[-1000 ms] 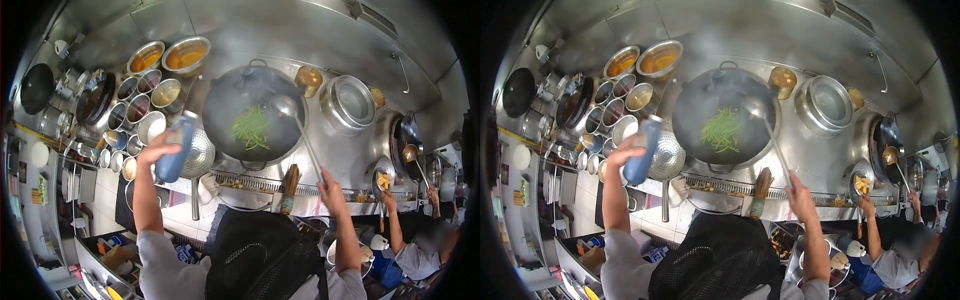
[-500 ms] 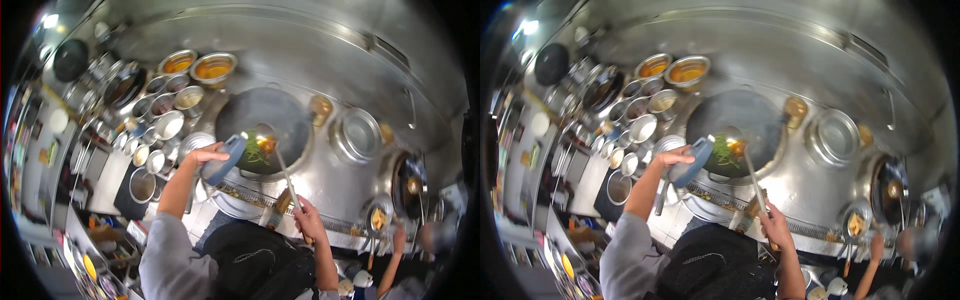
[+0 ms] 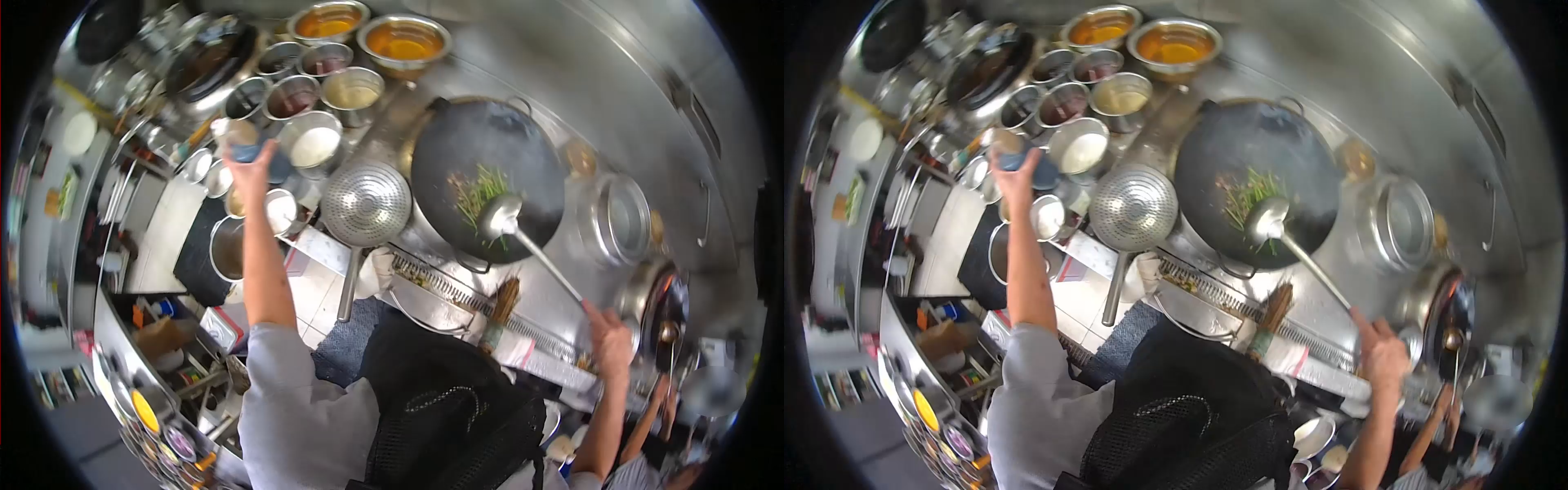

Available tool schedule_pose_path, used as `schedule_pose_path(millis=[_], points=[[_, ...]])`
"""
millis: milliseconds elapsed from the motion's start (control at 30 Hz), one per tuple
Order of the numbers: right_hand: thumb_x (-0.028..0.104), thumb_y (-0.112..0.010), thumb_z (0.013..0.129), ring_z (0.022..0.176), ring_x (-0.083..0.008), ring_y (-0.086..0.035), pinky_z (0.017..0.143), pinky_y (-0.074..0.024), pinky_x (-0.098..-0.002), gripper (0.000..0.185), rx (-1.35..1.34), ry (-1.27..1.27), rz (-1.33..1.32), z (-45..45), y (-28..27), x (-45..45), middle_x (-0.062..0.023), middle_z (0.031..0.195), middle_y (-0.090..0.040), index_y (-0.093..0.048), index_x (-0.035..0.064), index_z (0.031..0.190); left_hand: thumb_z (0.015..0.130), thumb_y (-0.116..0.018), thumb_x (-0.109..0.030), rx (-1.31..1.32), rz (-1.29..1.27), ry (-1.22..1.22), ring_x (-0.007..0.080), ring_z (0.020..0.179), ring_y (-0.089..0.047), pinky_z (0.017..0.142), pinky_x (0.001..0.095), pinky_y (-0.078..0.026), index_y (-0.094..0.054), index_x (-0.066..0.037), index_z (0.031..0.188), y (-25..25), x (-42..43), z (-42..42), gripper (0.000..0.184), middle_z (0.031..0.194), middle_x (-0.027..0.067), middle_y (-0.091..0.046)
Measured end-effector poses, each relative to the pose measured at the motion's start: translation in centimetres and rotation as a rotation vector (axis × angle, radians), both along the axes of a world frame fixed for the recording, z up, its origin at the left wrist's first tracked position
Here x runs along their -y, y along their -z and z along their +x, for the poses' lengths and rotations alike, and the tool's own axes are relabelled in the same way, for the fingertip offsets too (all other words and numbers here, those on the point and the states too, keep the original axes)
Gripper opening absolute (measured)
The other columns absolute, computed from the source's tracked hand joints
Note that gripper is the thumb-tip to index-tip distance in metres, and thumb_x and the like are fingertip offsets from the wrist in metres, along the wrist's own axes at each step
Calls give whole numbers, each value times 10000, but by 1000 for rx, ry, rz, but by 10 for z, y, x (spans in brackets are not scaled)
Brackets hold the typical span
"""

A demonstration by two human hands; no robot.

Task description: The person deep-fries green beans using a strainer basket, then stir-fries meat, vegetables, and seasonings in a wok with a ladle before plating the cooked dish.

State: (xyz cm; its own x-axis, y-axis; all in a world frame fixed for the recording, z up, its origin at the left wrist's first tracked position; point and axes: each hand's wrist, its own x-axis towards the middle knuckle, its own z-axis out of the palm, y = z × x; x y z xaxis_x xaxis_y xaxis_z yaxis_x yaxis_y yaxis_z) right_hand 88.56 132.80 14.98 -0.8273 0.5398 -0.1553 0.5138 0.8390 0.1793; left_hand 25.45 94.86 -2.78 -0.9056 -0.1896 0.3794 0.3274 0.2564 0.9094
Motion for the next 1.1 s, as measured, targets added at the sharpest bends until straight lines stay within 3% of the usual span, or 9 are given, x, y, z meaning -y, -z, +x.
schedule_pose_path(millis=[233, 367, 433, 500, 567, 667, 767, 800, 1100], points=[[-38, -683, 815, 826, -363, -685, 893, -545, -464, 553, 184, 259, -129, -51, -122, 75, -158, 890, -685, -693, 126, 1343, 579, -1047, -315, 32, -208, -262, 375, 1200, -613, 1078, 462, -496, -461, 107, 1376, 80, 23, -94, 1076, 1339, 261, -576], [5, -677, 860, 1010, -459, -688, 890, -535, -486, 609, -84, 475, -385, -41, -12, 60, -274, 1122, -708, -591, 118, 1452, 607, -1032, -314, 129, -307, -188, 400, 1233, -586, 1091, 487, -489, -377, 113, 1409, 120, 23, -98, 1120, 1408, 282, -498], [3, -687, 923, 986, -347, -730, 849, -542, -423, 572, -413, 430, -521, -18, 84, 42, -255, 1182, -720, -568, 94, 1475, 658, -1004, -320, 102, -305, -142, 397, 1231, -587, 1076, 488, -497, -378, 120, 1403, 131, 25, -97, 1068, 1410, 284, -484], [66, -655, 1000, 684, -149, -592, 649, -513, -352, 567, -483, 688, -645, -51, 107, 59, -120, 906, -713, -498, 108, 1544, 710, -977, -327, 74, -304, -114, 394, 1228, -588, 1062, 489, -505, -380, 127, 1397, 124, 26, -77, 1018, 1412, 286, -470], [135, -615, 1042, 508, -79, -432, 445, -382, -303, 583, -690, 824, -706, -73, 135, 74, -15, 597, -483, -422, 131, 1592, 881, -854, -289, -341, -747, -273, 354, 1155, -617, 965, 469, -533, -469, 95, 1327, 83, 12, -15, 703, 1291, 231, -560], [174, -609, 1048, 498, -105, -482, 468, -434, -334, 604, -642, 620, -399, -91, 199, 74, -71, 649, -554, -385, 95, 1603, 993, -667, -56, 58, -418, 310, 279, 934, -644, 839, 422, -521, -611, 22, 1098, 55, -11, 133, 142, 1007, 141, -670], [173, -601, 1043, 551, -155, -554, 532, -487, -364, 585, -647, 646, -634, -106, 165, 74, -97, 734, -628, -409, 42, 1580, 935, -624, 24, 431, -401, 794, 395, 1197, -616, 1044, 450, -477, -540, 59, 1355, 74, -15, 272, 430, 1262, 261, -620], [168, -596, 1039, 601, -190, -606, 585, -527, -384, 574, -658, 749, -945, -110, 148, 74, -118, 793, -678, -424, 13, 1564, 936, -623, 12, 340, -503, 758, 434, 1231, -578, 1064, 480, -457, -486, 76, 1399, 89, -14, 304, 488, 1308, 292, -579], [160, -614, 1028, 960, -322, -726, 885, -553, -408, 537, -602, 692, -662, -127, 170, 16, -263, 1215, -714, -483, 33, 1533, 891, -727, -163, 314, -675, 534, 464, 1099, -534, 1013, 557, -415, -409, 88, 1470, 162, -15, 295, 707, 1267, 291, -546]])
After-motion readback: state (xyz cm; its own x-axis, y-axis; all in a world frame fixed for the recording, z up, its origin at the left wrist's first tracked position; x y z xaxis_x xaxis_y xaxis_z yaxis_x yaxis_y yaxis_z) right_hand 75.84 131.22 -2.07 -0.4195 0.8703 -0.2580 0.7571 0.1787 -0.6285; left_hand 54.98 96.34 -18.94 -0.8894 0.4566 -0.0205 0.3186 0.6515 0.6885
